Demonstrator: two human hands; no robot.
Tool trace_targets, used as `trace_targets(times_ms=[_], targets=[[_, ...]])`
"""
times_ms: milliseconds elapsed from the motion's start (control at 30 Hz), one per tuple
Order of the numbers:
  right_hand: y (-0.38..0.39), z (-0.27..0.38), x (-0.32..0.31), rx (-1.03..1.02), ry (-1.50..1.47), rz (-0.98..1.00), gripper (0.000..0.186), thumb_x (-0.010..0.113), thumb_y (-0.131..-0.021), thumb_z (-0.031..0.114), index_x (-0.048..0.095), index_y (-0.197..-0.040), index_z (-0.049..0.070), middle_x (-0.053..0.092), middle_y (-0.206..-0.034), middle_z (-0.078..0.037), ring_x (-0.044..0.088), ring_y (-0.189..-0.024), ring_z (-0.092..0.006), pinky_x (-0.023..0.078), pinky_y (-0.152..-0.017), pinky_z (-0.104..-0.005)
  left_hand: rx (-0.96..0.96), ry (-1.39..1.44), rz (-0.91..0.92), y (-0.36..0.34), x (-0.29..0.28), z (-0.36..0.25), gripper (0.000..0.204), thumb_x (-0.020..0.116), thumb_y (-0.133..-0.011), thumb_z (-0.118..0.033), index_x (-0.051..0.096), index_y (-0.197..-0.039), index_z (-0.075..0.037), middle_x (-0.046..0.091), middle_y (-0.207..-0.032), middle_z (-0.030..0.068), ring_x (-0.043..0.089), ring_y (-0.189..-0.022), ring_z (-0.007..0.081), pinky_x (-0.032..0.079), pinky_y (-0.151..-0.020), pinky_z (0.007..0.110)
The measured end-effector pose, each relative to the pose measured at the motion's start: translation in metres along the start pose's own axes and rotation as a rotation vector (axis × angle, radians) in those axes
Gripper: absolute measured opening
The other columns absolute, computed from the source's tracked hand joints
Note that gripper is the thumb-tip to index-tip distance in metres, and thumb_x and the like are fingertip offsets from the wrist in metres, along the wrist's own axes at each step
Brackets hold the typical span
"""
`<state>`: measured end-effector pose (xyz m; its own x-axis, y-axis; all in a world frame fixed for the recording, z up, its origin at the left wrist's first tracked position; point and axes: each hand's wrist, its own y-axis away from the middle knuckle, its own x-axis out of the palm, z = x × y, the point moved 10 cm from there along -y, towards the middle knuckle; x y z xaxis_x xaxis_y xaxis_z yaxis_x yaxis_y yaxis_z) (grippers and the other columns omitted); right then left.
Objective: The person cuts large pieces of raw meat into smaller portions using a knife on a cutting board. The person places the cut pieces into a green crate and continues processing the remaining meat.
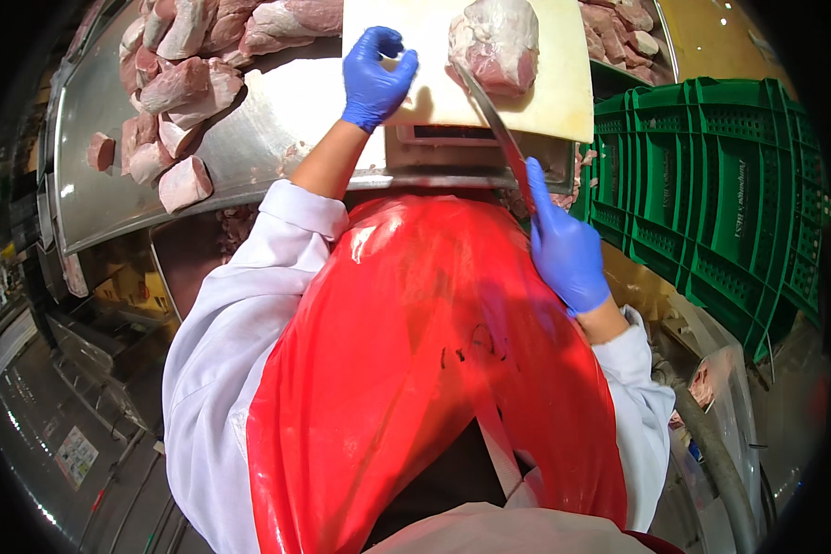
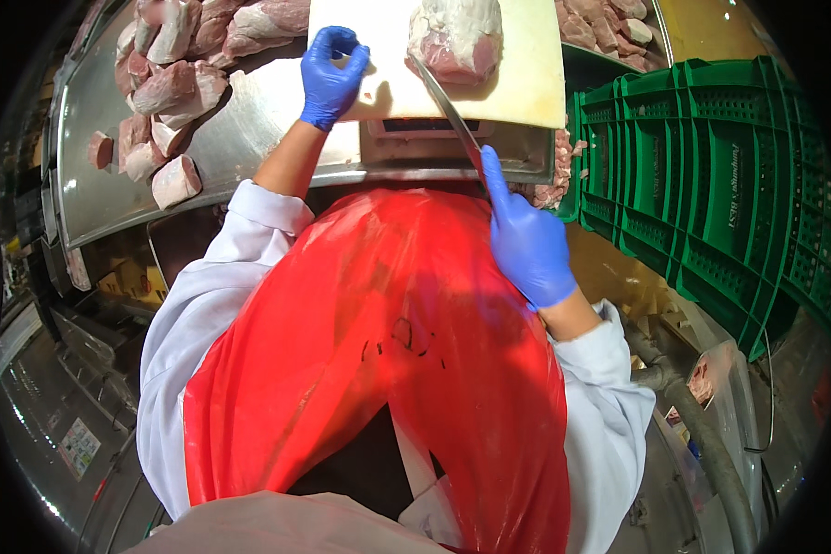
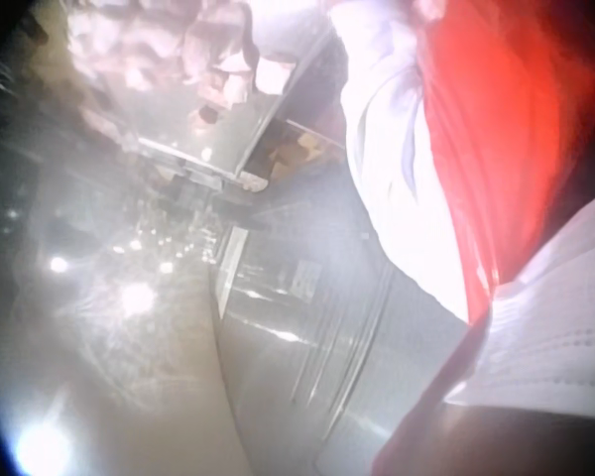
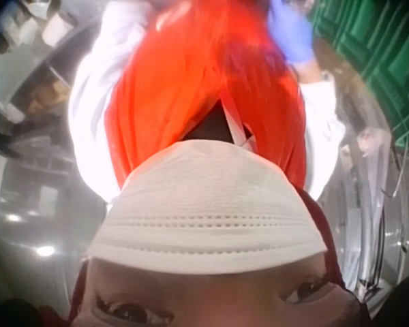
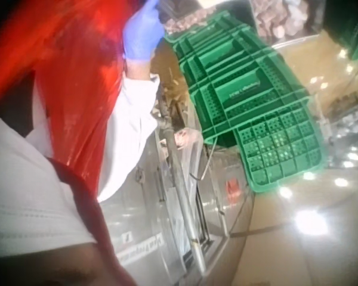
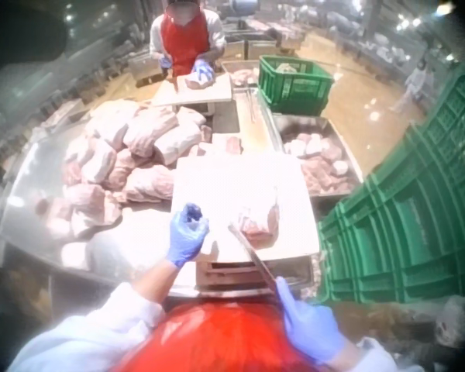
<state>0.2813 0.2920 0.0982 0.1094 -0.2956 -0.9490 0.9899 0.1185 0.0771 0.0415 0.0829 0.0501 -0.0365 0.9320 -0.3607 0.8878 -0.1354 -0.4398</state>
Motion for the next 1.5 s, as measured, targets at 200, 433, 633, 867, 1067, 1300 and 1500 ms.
trace_targets(times_ms=[200, 433, 633, 867, 1067, 1300, 1500], targets=[[-0.056, -0.006, -0.046, -0.024, -0.258, -0.337, 0.073, 0.058, -0.094, 0.01, 0.028, -0.161, 0.017, 0.063, -0.072, -0.017, 0.058, -0.053, -0.0372, 0.047, -0.054, -0.0503, 0.112, -0.437, 0.207, 0.007, 0.059, -0.027, 0.018, 0.074, -0.078, -0.023, 0.068, -0.086, -0.008, 0.071, -0.08, 0.01, 0.068, -0.072, 0.0295, 0.053, -0.07, 0.041], [-0.157, 0.028, -0.006, -0.041, 0.049, -0.186, 0.077, 0.054, -0.086, 0.005, 0.028, -0.159, 0.011, 0.068, -0.075, -0.021, 0.068, -0.065, -0.0398, 0.055, -0.06, -0.051, 0.045, -0.3, 0.135, 0.009, 0.058, -0.02, 0.011, 0.07, -0.079, -0.019, 0.067, -0.076, -0.008, 0.068, -0.07, 0.0101, 0.067, -0.068, 0.0295, 0.051, -0.069, 0.043], [-0.079, 0.013, -0.003, -0.075, 0.271, 0.283, 0.082, 0.053, -0.084, 0.003, 0.025, -0.161, 0.013, 0.068, -0.074, -0.02, 0.068, -0.064, -0.0391, 0.055, -0.06, -0.0511, 0.109, -0.329, 0.028, 0.019, 0.045, -0.018, 0.009, 0.067, -0.078, -0.016, 0.062, -0.077, -0.008, 0.065, -0.073, 0.0099, 0.064, -0.073, 0.0334, 0.049, -0.073, 0.046], [-0.131, 0.016, 0.004, -0.249, 0.322, 0.089, 0.079, 0.053, -0.085, 0.004, 0.031, -0.159, 0.018, 0.069, -0.075, -0.017, 0.067, -0.06, -0.036, 0.054, -0.056, -0.0505, 0.17, -0.266, -0.007, 0.018, 0.043, -0.036, 0.009, 0.068, -0.078, -0.014, 0.061, -0.077, -0.008, 0.065, -0.074, 0.0102, 0.062, -0.073, 0.0335, 0.049, -0.073, 0.045], [-0.06, -0.054, -0.015, -0.363, 0.534, 0.17, 0.086, 0.058, -0.084, 0.003, 0.027, -0.161, 0.025, 0.058, -0.066, -0.011, 0.059, -0.048, -0.0299, 0.05, -0.046, -0.0451, 0.193, -0.273, -0.094, 0.027, 0.011, -0.039, 0.006, 0.068, -0.078, -0.01, 0.062, -0.078, -0.008, 0.063, -0.074, 0.0105, 0.061, -0.072, 0.0325, 0.051, -0.071, 0.043], [0.019, -0.134, -0.03, -0.325, 0.326, 0.137, 0.083, 0.062, -0.086, 0.004, 0.031, -0.16, 0.024, 0.051, -0.065, -0.011, 0.054, -0.049, -0.0306, 0.046, -0.046, -0.0448, -0.134, -0.369, -0.194, 0.066, -0.186, -0.003, 0.006, 0.072, -0.088, -0.003, 0.066, -0.091, -0.001, 0.065, -0.087, 0.0011, 0.059, -0.083, 0.0112, 0.049, -0.08, 0.027], [0.011, -0.132, -0.024, -0.066, -0.319, -0.19, 0.072, 0.063, -0.094, 0.007, 0.033, -0.159, 0.018, 0.069, -0.089, -0.021, 0.067, -0.062, -0.0317, 0.051, -0.058, -0.04, -0.401, -1.038, 0.216, 0.144, -0.341, 0.126, 0.031, 0.078, -0.086, -0.019, 0.065, -0.103, 0.003, 0.066, -0.096, 0.0123, 0.063, -0.09, 0.021, 0.051, -0.086, 0.035]])
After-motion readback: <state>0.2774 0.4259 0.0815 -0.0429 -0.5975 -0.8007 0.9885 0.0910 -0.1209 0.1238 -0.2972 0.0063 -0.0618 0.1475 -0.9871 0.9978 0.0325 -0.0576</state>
